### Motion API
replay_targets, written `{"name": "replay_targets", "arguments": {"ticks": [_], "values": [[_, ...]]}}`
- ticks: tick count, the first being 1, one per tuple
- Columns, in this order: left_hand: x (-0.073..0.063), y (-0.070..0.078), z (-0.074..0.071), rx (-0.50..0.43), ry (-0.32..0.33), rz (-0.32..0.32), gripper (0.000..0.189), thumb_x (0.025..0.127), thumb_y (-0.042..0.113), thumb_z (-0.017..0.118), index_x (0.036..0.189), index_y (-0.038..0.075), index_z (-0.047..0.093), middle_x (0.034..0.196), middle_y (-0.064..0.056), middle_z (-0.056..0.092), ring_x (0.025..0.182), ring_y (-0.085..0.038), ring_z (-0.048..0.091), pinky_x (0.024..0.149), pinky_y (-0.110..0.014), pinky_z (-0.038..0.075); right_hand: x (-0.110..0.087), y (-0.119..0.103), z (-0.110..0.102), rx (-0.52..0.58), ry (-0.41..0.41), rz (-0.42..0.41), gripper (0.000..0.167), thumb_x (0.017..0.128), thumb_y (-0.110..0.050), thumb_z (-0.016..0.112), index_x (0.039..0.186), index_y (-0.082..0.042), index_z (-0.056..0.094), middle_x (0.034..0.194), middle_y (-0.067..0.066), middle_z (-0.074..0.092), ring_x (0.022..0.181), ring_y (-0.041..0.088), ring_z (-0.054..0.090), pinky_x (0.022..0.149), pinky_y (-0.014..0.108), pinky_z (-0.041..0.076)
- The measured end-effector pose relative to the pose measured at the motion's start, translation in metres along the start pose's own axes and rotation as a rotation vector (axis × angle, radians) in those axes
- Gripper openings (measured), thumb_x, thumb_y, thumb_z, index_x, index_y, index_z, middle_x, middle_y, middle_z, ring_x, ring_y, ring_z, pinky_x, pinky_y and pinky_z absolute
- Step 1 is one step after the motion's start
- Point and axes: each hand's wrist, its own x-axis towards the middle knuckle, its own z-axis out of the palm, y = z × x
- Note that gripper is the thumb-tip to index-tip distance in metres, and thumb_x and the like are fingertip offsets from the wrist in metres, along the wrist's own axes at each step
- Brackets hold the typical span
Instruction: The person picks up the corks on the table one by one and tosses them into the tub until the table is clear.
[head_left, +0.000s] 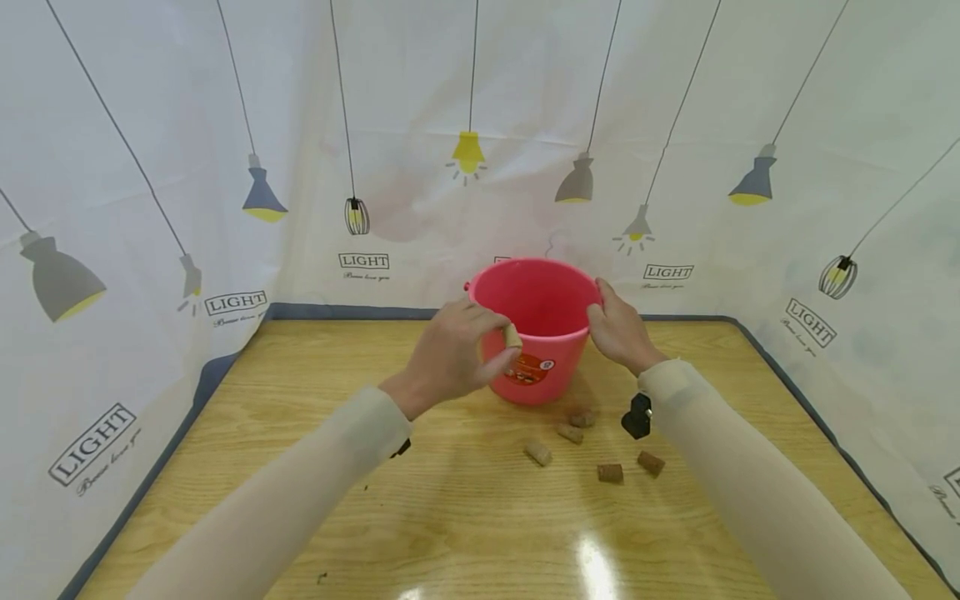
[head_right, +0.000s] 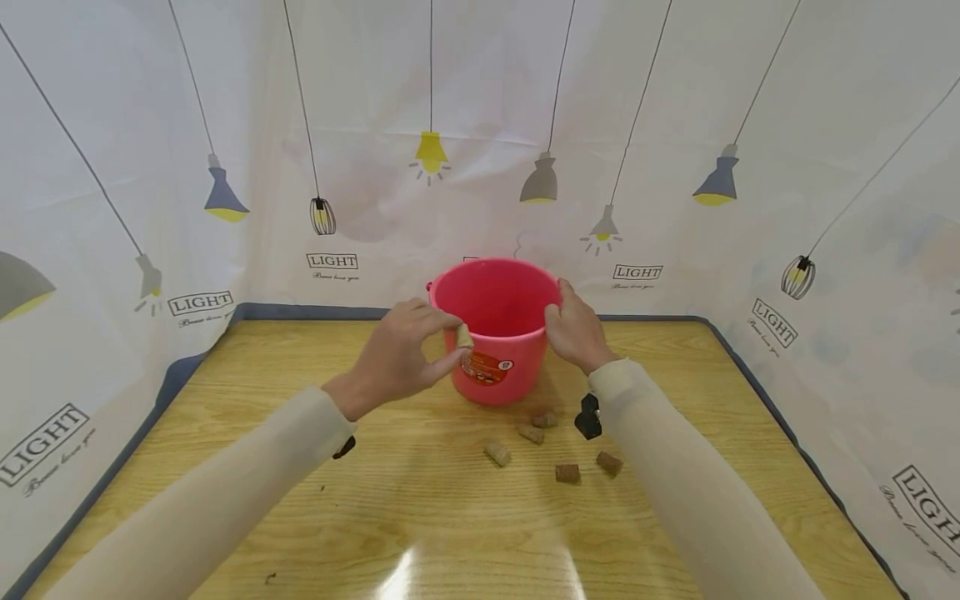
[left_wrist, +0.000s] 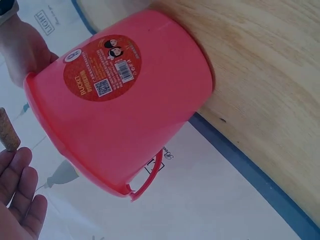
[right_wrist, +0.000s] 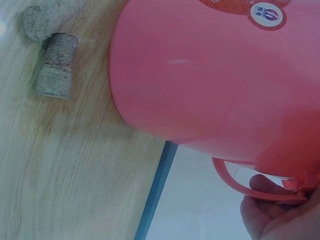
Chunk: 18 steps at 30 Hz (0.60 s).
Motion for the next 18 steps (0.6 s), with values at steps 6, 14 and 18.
{"name": "replay_targets", "arguments": {"ticks": [6,14,18], "values": [[0.01,-0.003,-0.001,0.014,-0.007,-0.008,0.024,0.089,0.03,0.078,0.099,0.009,0.073,0.095,-0.002,0.075,0.087,-0.017,0.065,0.087,-0.035,0.054,0.0,0.0,0.0,-0.009,0.003,0.001,0.065,0.106,-0.027,0.023,0.164,-0.003,0.009,0.167,0.018,0.024,0.153,0.039,0.023,0.122,0.058,0.02],[0.021,-0.007,0.0,0.044,-0.031,-0.031,0.025,0.091,0.032,0.077,0.102,0.01,0.074,0.097,-0.001,0.075,0.089,-0.017,0.065,0.089,-0.035,0.053,0.0,0.0,0.0,-0.011,0.007,0.001,0.065,0.106,-0.027,0.023,0.164,-0.002,0.01,0.167,0.018,0.024,0.153,0.039,0.023,0.122,0.057,0.02],[0.026,-0.007,0.0,0.051,-0.043,-0.048,0.027,0.091,0.032,0.077,0.106,0.01,0.074,0.101,-0.002,0.076,0.094,-0.018,0.066,0.092,-0.035,0.053,0.0,-0.001,0.0,-0.01,0.01,-0.004,0.065,0.106,-0.028,0.023,0.164,-0.002,0.01,0.167,0.019,0.024,0.153,0.039,0.023,0.122,0.057,0.02]]}}
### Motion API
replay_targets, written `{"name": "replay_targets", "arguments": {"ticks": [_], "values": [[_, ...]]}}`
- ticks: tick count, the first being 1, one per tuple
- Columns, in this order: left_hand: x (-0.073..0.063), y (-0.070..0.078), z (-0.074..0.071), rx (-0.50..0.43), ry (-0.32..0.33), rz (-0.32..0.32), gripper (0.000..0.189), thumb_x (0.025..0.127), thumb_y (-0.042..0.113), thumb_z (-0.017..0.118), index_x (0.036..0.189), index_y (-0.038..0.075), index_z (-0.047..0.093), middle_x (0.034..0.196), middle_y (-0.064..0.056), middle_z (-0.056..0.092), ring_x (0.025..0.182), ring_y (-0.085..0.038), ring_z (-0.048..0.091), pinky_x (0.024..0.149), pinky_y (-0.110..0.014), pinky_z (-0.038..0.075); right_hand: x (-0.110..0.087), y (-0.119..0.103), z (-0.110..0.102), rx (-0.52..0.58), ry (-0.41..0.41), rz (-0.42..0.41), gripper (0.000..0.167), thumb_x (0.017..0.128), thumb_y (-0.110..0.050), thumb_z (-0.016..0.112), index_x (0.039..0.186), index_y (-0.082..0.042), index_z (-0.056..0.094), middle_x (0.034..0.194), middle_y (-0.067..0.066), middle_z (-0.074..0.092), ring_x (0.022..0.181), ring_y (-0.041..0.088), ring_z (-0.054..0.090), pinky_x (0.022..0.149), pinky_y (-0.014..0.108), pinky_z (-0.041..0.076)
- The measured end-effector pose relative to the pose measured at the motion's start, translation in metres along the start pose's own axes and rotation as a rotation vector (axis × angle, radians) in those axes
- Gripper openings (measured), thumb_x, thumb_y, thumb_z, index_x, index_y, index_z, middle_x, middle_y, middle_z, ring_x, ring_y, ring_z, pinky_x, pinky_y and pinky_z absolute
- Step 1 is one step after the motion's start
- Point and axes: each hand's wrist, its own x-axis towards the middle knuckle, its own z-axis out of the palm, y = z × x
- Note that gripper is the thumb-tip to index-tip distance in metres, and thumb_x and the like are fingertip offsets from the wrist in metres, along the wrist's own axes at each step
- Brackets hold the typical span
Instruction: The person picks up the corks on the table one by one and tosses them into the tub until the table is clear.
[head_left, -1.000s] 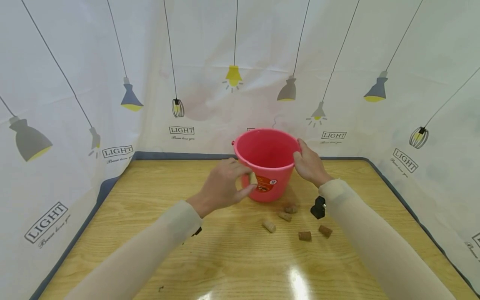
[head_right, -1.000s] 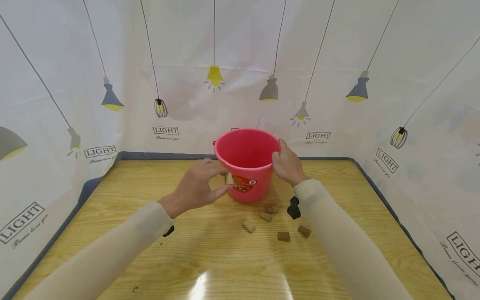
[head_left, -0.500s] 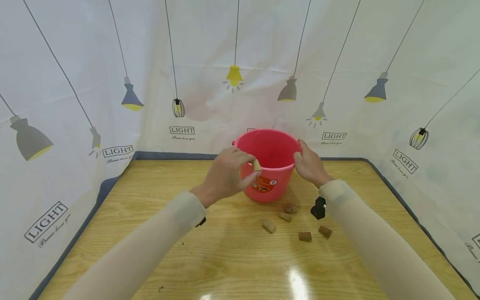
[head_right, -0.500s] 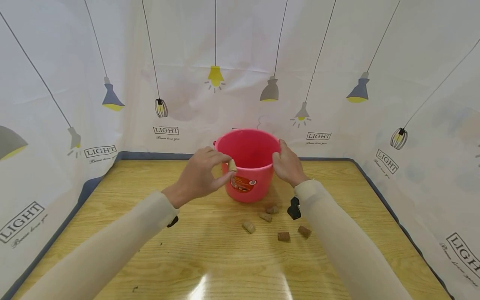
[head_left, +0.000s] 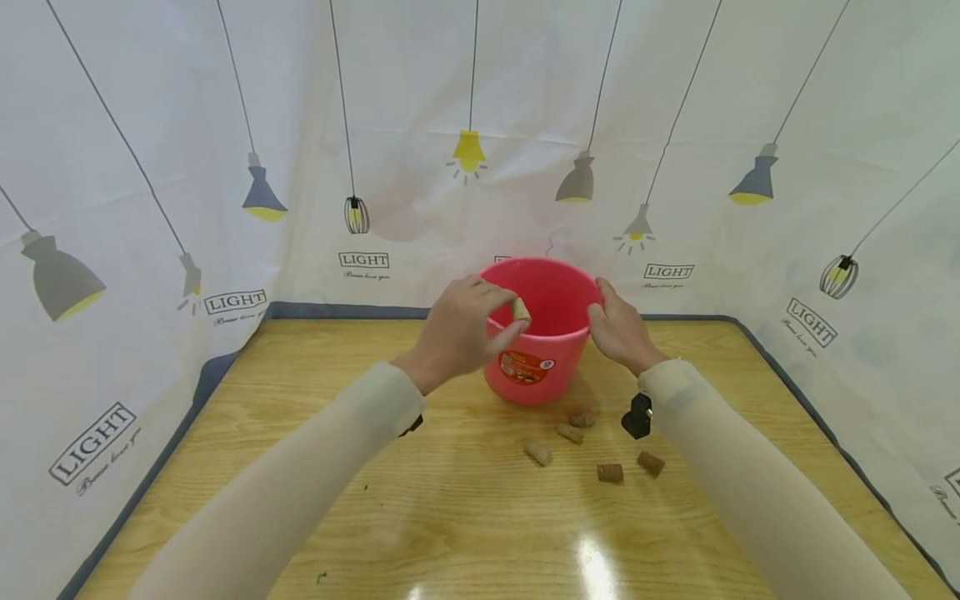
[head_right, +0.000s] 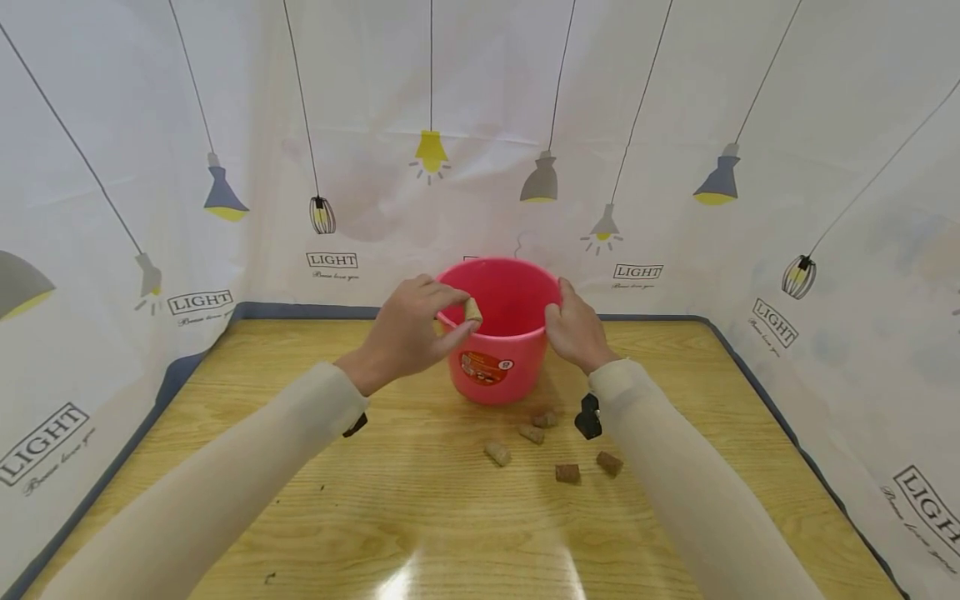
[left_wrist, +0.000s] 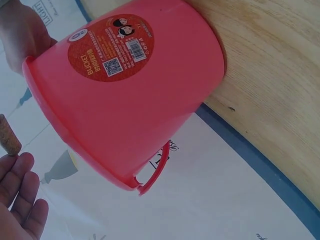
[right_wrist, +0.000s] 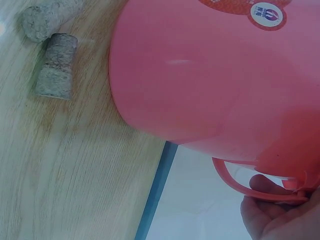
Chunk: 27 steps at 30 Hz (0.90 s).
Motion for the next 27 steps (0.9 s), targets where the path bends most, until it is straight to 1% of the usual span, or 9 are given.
{"name": "replay_targets", "arguments": {"ticks": [5,11,16,19,27], "values": [[0.007,0.0,0.001,-0.009,-0.006,-0.025,0.028,0.092,0.033,0.076,0.107,0.009,0.073,0.103,-0.003,0.076,0.096,-0.02,0.066,0.094,-0.036,0.052,0.001,0.0,0.001,-0.005,0.005,-0.008,0.065,0.106,-0.028,0.023,0.164,-0.001,0.011,0.167,0.019,0.025,0.152,0.039,0.024,0.122,0.056,0.021],[0.013,0.0,0.004,-0.006,-0.017,-0.048,0.027,0.092,0.033,0.076,0.106,0.009,0.074,0.103,-0.004,0.076,0.093,-0.02,0.063,0.089,-0.035,0.052,0.001,0.001,0.001,-0.002,0.004,-0.005,0.065,0.106,-0.028,0.023,0.164,-0.002,0.011,0.167,0.019,0.025,0.152,0.04,0.025,0.122,0.058,0.021],[0.016,-0.003,0.007,0.006,-0.051,-0.092,0.027,0.093,0.033,0.075,0.107,0.01,0.074,0.104,-0.005,0.076,0.093,-0.02,0.061,0.087,-0.035,0.052,0.0,0.0,0.0,0.004,-0.001,0.0,0.065,0.106,-0.029,0.022,0.164,-0.003,0.009,0.167,0.018,0.025,0.152,0.04,0.025,0.121,0.059,0.021],[0.017,-0.004,0.01,0.008,-0.072,-0.119,0.027,0.093,0.034,0.076,0.106,0.01,0.073,0.104,-0.005,0.076,0.094,-0.021,0.061,0.088,-0.035,0.051,0.0,0.0,0.0,0.006,-0.003,-0.003,0.065,0.106,-0.029,0.022,0.164,-0.003,0.009,0.167,0.018,0.024,0.152,0.04,0.024,0.121,0.059,0.021],[0.019,-0.007,0.02,0.032,-0.147,-0.166,0.025,0.096,0.037,0.072,0.104,0.013,0.073,0.103,0.001,0.075,0.093,-0.018,0.059,0.091,-0.035,0.05,0.0,0.0,0.0,0.01,-0.011,-0.006,0.065,0.106,-0.028,0.022,0.164,-0.003,0.008,0.168,0.018,0.021,0.153,0.04,0.022,0.122,0.059,0.02]]}}
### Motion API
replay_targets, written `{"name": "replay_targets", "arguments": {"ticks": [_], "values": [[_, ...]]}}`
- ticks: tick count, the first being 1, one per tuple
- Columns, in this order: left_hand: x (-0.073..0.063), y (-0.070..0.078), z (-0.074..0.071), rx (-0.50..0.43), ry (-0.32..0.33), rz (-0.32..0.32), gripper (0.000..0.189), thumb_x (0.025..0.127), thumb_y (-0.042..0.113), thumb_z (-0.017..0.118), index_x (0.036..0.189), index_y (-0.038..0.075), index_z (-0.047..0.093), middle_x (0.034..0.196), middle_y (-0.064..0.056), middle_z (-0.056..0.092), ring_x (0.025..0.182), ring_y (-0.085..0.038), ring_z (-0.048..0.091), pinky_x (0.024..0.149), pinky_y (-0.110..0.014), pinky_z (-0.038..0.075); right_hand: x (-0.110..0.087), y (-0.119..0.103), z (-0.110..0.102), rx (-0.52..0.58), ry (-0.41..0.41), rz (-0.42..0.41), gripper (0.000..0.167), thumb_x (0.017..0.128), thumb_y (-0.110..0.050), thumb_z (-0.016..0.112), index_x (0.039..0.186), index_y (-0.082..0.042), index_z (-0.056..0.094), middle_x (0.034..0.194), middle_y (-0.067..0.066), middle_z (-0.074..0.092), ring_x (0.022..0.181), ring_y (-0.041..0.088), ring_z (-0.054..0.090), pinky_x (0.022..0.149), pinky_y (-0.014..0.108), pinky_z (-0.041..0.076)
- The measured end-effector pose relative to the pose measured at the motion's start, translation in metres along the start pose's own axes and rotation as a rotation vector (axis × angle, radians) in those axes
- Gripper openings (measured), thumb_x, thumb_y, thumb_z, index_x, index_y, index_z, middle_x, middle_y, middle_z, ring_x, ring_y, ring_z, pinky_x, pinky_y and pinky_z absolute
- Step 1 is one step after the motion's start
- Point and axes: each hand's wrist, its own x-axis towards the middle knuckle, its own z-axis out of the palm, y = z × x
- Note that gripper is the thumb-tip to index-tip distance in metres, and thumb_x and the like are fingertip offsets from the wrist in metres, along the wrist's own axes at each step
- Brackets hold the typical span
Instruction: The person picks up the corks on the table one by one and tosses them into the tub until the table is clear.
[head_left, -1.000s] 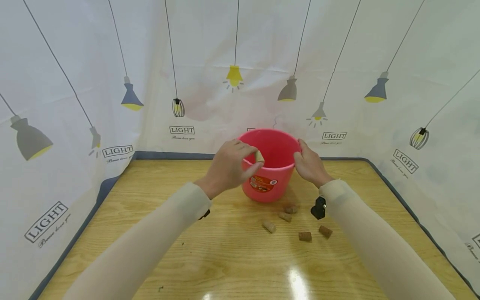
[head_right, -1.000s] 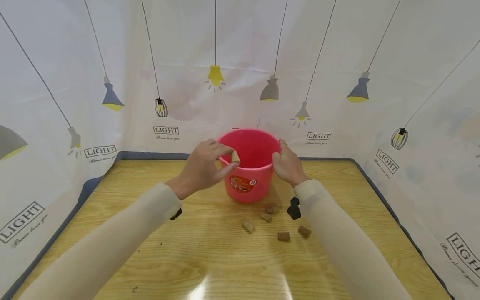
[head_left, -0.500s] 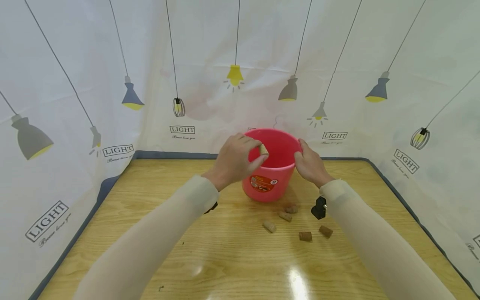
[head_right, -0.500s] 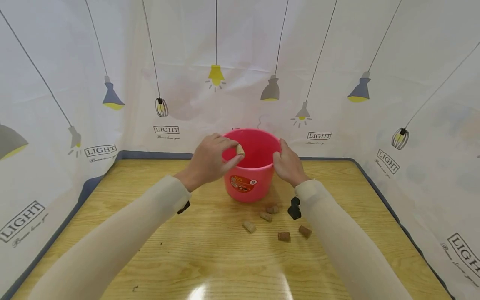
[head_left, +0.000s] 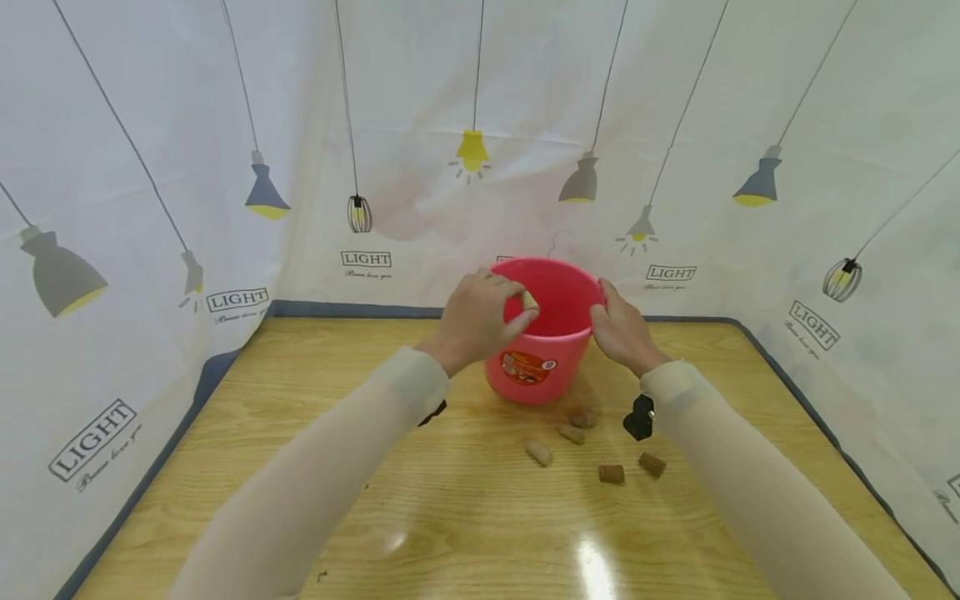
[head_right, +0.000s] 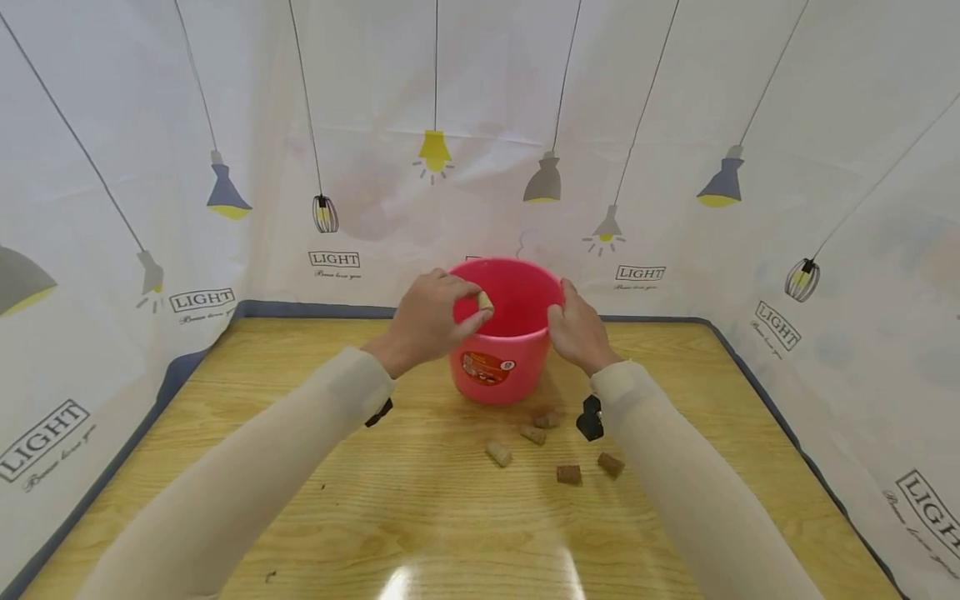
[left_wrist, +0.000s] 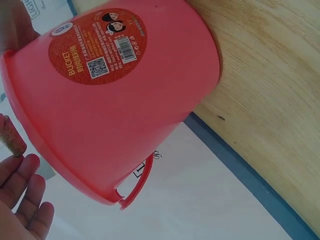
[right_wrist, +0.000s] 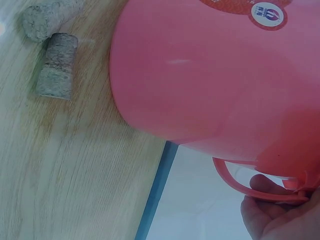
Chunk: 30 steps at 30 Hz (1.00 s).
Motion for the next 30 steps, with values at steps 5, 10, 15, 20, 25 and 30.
{"name": "replay_targets", "arguments": {"ticks": [5,10,15,20,25,30], "values": [[0.0,0.0,0.002,0.012,-0.061,-0.047,0.044,0.096,0.043,0.07,0.122,0.009,0.071,0.118,-0.005,0.074,0.106,-0.023,0.062,0.099,-0.038,0.049,0.0,0.0,0.001,0.002,-0.004,0.002,0.065,0.106,-0.029,0.022,0.165,-0.003,0.007,0.169,0.017,0.02,0.153,0.039,0.021,0.122,0.059,0.02],[-0.002,0.002,0.002,0.006,-0.113,-0.098,0.063,0.096,0.049,0.067,0.141,0.006,0.061,0.134,-0.008,0.067,0.122,-0.027,0.058,0.109,-0.043,0.044,-0.001,0.0,0.001,0.01,-0.005,0.002,0.066,0.106,-0.03,0.022,0.165,-0.003,0.007,0.168,0.017,0.02,0.153,0.039,0.022,0.122,0.059,0.02],[-0.004,0.001,0.002,-0.022,-0.083,-0.094,0.058,0.096,0.046,0.068,0.139,0.006,0.062,0.133,-0.008,0.067,0.123,-0.027,0.058,0.11,-0.044,0.044,0.0,0.001,0.001,0.008,0.008,0.003,0.065,0.106,-0.029,0.022,0.165,-0.003,0.008,0.168,0.017,0.021,0.153,0.039,0.022,0.122,0.059,0.02],[-0.006,-0.003,0.002,-0.018,-0.054,-0.087,0.055,0.097,0.046,0.066,0.136,0.007,0.064,0.131,-0.007,0.069,0.118,-0.026,0.06,0.106,-0.042,0.048,0.0,0.001,0.001,0.007,0.004,0.005,0.065,0.106,-0.029,0.022,0.165,-0.004,0.007,0.168,0.017,0.021,0.153,0.039,0.022,0.121,0.06,0.02],[-0.008,-0.008,0.0,-0.028,-0.022,-0.103,0.052,0.098,0.044,0.066,0.134,0.006,0.065,0.129,-0.008,0.069,0.118,-0.027,0.061,0.104,-0.042,0.049,0.0,0.001,0.001,0.008,0.009,-0.001,0.065,0.106,-0.028,0.022,0.164,-0.003,0.008,0.168,0.018,0.022,0.153,0.039,0.022,0.121,0.06,0.02],[-0.011,-0.013,-0.001,-0.051,0.009,-0.141,0.052,0.098,0.042,0.066,0.134,0.005,0.064,0.13,-0.009,0.069,0.119,-0.027,0.061,0.103,-0.043,0.05,0.0,0.001,0.001,0.009,0.008,-0.001,0.065,0.106,-0.027,0.022,0.164,-0.003,0.008,0.168,0.018,0.022,0.153,0.039,0.022,0.121,0.06,0.02]]}}
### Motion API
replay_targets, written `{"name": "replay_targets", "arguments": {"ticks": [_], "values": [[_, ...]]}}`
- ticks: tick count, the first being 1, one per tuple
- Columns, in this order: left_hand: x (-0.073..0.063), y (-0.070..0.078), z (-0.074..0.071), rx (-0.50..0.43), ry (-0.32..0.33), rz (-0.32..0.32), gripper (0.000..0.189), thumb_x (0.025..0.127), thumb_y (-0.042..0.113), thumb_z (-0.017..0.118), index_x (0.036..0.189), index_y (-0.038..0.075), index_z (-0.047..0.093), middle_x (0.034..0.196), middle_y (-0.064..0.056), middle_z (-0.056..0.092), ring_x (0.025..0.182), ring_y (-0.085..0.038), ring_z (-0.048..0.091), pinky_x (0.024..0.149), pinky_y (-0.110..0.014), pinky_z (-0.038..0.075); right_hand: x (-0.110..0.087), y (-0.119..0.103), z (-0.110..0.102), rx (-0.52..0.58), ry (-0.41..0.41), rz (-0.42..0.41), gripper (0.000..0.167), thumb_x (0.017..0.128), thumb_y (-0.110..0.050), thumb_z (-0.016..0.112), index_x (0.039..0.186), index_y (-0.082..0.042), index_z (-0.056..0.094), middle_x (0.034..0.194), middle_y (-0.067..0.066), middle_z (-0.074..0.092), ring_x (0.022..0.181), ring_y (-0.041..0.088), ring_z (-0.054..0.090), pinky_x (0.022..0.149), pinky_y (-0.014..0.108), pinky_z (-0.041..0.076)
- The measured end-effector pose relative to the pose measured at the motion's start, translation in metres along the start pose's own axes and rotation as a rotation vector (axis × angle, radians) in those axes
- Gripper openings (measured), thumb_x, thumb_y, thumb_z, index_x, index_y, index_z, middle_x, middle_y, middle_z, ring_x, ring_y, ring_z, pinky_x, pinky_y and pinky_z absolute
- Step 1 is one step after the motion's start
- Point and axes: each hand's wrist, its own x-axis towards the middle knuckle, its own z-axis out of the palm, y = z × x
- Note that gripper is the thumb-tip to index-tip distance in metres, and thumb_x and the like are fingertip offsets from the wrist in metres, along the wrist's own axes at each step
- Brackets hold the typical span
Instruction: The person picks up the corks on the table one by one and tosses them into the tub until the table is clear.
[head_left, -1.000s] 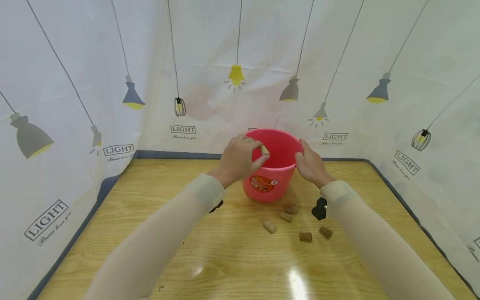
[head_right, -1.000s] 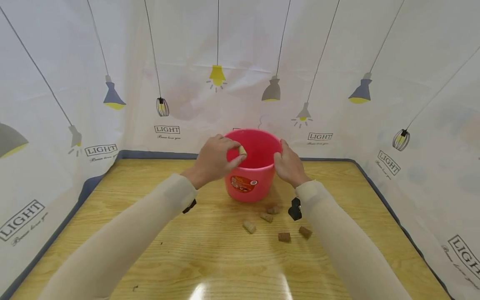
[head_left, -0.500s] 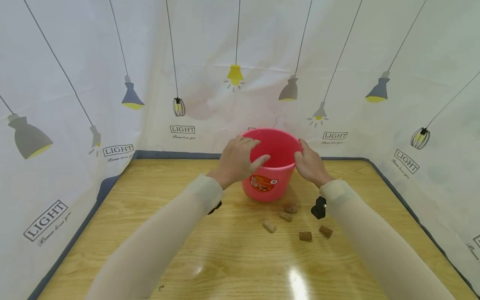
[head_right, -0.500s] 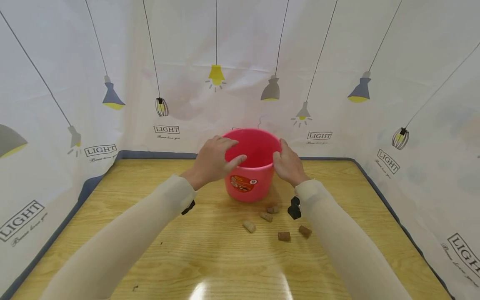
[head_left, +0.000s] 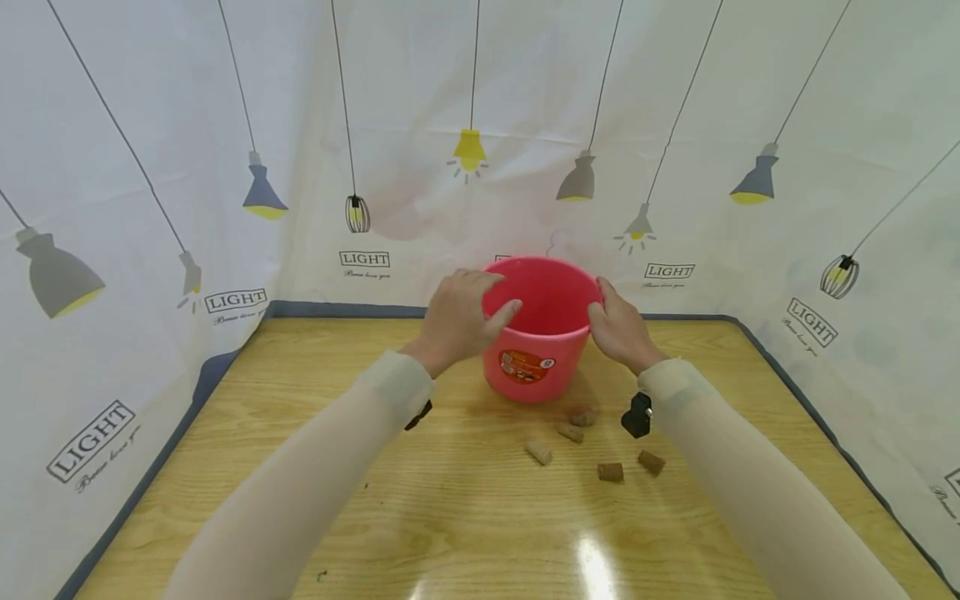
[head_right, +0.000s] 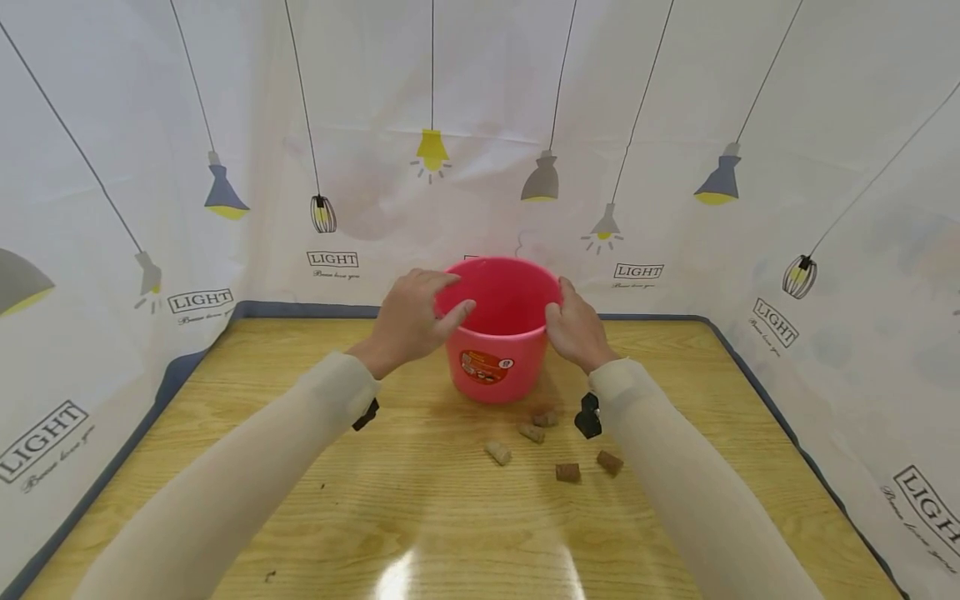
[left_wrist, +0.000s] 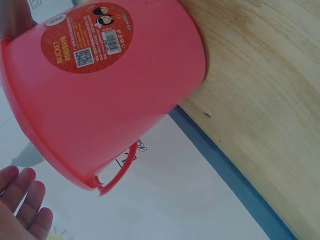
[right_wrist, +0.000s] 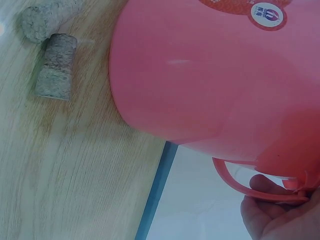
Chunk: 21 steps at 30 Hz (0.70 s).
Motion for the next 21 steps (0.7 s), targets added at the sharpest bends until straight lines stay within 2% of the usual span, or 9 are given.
{"name": "replay_targets", "arguments": {"ticks": [4,8,11,17,21], "values": [[-0.002,-0.004,-0.001,-0.026,0.004,-0.034,0.053,0.098,0.041,0.066,0.137,0.005,0.063,0.131,-0.009,0.068,0.118,-0.026,0.061,0.102,-0.042,0.05,0.0,0.0,0.0,0.006,0.001,0.0,0.065,0.106,-0.027,0.022,0.165,-0.003,0.007,0.168,0.018,0.023,0.153,0.039,0.022,0.121,0.06,0.02],[-0.003,-0.009,-0.002,-0.077,0.01,-0.06,0.053,0.099,0.04,0.066,0.137,0.004,0.062,0.118,-0.009,0.071,0.109,-0.026,0.062,0.094,-0.039,0.053,0.0,0.001,0.001,0.005,0.002,0.001,0.065,0.106,-0.028,0.023,0.165,-0.004,0.007,0.168,0.017,0.023,0.153,0.039,0.022,0.121,0.06,0.02],[-0.004,-0.012,-0.002,-0.119,0.017,-0.083,0.054,0.099,0.039,0.065,0.139,0.004,0.061,0.116,-0.008,0.07,0.106,-0.026,0.061,0.089,-0.038,0.054,0.001,0.001,0.001,0.004,0.003,0.004,0.065,0.106,-0.028,0.023,0.165,-0.004,0.007,0.168,0.017,0.022,0.153,0.039,0.022,0.121,0.06,0.02],[-0.002,-0.017,0.001,-0.215,0.022,-0.115,0.051,0.102,0.041,0.06,0.141,0.008,0.061,0.126,-0.005,0.069,0.116,-0.027,0.06,0.096,-0.04,0.053,0.0,-0.001,0.001,0.003,0.004,0.004,0.065,0.106,-0.027,0.023,0.164,-0.003,0.008,0.168,0.017,0.022,0.153,0.039,0.022,0.122,0.059,0.02],[-0.001,-0.02,0.003,-0.286,0.008,-0.17,0.051,0.102,0.043,0.058,0.14,0.008,0.06,0.127,-0.006,0.067,0.118,-0.03,0.059,0.093,-0.041,0.056,-0.001,-0.001,0.0,0.0,0.008,0.007,0.065,0.106,-0.027,0.023,0.164,-0.003,0.008,0.167,0.018,0.023,0.153,0.039,0.023,0.122,0.059,0.02]]}}
